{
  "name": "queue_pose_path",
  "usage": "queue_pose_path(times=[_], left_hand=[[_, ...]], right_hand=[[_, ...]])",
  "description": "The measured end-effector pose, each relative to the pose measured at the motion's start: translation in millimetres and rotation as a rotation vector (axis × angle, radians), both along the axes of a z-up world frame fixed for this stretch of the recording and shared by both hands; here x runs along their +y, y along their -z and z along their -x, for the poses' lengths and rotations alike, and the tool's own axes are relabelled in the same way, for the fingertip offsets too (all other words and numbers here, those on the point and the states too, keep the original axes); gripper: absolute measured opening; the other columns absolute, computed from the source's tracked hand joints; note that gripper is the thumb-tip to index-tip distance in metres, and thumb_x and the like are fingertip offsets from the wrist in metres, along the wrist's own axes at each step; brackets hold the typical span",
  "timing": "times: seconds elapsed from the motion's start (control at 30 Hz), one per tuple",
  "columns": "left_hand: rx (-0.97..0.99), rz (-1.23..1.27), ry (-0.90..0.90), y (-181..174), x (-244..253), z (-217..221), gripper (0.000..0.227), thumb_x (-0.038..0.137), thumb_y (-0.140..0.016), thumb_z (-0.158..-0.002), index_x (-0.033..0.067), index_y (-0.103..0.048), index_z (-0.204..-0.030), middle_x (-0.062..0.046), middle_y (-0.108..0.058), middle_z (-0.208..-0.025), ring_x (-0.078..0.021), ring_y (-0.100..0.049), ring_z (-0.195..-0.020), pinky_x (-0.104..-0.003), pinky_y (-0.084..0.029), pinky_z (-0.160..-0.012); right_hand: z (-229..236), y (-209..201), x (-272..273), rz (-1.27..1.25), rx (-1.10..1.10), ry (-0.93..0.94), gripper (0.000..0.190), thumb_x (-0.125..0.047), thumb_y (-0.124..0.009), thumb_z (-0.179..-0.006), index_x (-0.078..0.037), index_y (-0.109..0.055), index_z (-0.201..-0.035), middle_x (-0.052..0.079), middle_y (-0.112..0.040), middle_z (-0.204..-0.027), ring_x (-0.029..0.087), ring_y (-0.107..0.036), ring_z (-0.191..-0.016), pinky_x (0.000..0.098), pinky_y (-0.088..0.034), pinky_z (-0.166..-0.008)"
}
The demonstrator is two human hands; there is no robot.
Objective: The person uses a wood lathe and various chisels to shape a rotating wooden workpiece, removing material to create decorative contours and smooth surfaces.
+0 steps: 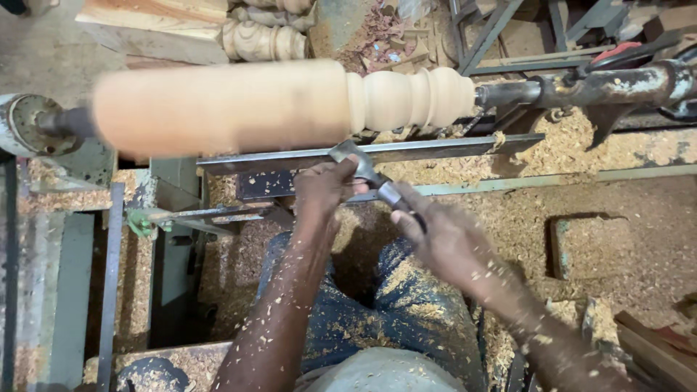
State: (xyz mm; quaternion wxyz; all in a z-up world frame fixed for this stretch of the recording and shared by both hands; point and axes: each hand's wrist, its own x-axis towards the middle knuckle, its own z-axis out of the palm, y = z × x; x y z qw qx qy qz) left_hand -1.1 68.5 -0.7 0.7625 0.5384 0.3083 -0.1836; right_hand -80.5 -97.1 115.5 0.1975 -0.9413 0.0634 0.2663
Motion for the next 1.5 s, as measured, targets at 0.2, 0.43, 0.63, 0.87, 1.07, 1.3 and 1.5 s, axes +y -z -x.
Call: queue_pose_path(times=[0.2, 0.43, 0.63, 0.87, 1.07, 1.3, 1.5], left_hand=[[-0.023, -0.006, 0.183, 3.6, -26.1, 1.0, 0.034, 0.023, -0.079, -0.084, -0.0059, -0.070, -0.100, -0.018, -0.074, -0.096, -0.0224, -0.071, -0.076, -0.029, -0.061, -0.063], [0.017, -0.084, 0.485, -19.4, -84.9, -4.3, 0.045, 0.041, -0.067, -0.089, -0.0002, -0.071, -0.106, -0.013, -0.076, -0.099, -0.0190, -0.074, -0.083, -0.033, -0.052, -0.058], [0.066, 0.040, 0.316, 1.5, -111.8, -11.8, 0.048, 0.037, -0.072, -0.089, -0.0063, -0.074, -0.110, -0.014, -0.077, -0.092, -0.0169, -0.070, -0.073, -0.031, -0.056, -0.058], [0.019, 0.294, 0.127, 23.4, -130.9, -13.6, 0.034, 0.024, -0.071, -0.089, -0.0053, -0.068, -0.106, -0.020, -0.073, -0.088, -0.0208, -0.072, -0.064, -0.028, -0.063, -0.056], [0.009, 0.281, 0.110, 13.7, -138.1, -8.8, 0.033, 0.028, -0.074, -0.089, -0.0034, -0.069, -0.097, -0.016, -0.073, -0.076, -0.0177, -0.067, -0.054, -0.024, -0.049, -0.046], [0.018, 0.298, 0.043, 8.5, -147.1, -4.6, 0.031, 0.027, -0.077, -0.086, -0.0022, -0.068, -0.092, -0.015, -0.072, -0.074, -0.0199, -0.068, -0.055, -0.031, -0.058, -0.056], [0.010, 0.236, 0.060, 7.6, -147.3, -3.3, 0.032, 0.029, -0.078, -0.083, 0.0003, -0.068, -0.093, -0.012, -0.072, -0.074, -0.0192, -0.068, -0.057, -0.031, -0.059, -0.057]], right_hand=[[30.3, 25.2, 7.0, 0.017, 0.048, 0.280, 0.062, -0.039, -0.052, -0.099, -0.041, -0.029, -0.157, 0.000, -0.055, -0.058, 0.013, -0.042, -0.040, 0.0302, -0.040, -0.035], [22.8, 23.0, -52.5, -0.031, -0.022, 0.342, 0.061, -0.039, -0.050, -0.100, -0.035, -0.029, -0.158, 0.002, -0.058, -0.058, 0.012, -0.046, -0.040, 0.0290, -0.042, -0.036], [-12.1, 7.8, -93.7, 0.091, 0.132, 0.227, 0.061, -0.053, -0.047, -0.097, -0.046, -0.033, -0.156, 0.009, -0.060, -0.067, 0.017, -0.051, -0.049, 0.0367, -0.054, -0.054], [-28.1, 26.2, -155.2, 0.002, -0.279, -0.263, 0.054, -0.055, -0.045, -0.105, -0.037, -0.040, -0.155, 0.009, -0.068, -0.087, 0.009, -0.053, -0.065, 0.0452, -0.056, -0.059], [-45.3, 17.0, -166.8, 0.050, 0.119, -0.082, 0.063, -0.059, -0.045, -0.094, -0.049, -0.037, -0.155, 0.010, -0.048, -0.046, 0.016, -0.037, -0.033, 0.0402, -0.054, -0.040], [-58.0, 31.9, -191.1, 0.040, 0.026, -0.211, 0.062, -0.059, -0.048, -0.094, -0.043, -0.042, -0.153, 0.012, -0.055, -0.046, 0.015, -0.041, -0.031, 0.0396, -0.048, -0.039], [-56.5, 46.8, -200.4, 0.003, -0.159, -0.333, 0.058, -0.053, -0.041, -0.098, -0.037, -0.043, -0.154, 0.007, -0.069, -0.094, 0.013, -0.042, -0.029, 0.0326, -0.049, -0.031]])
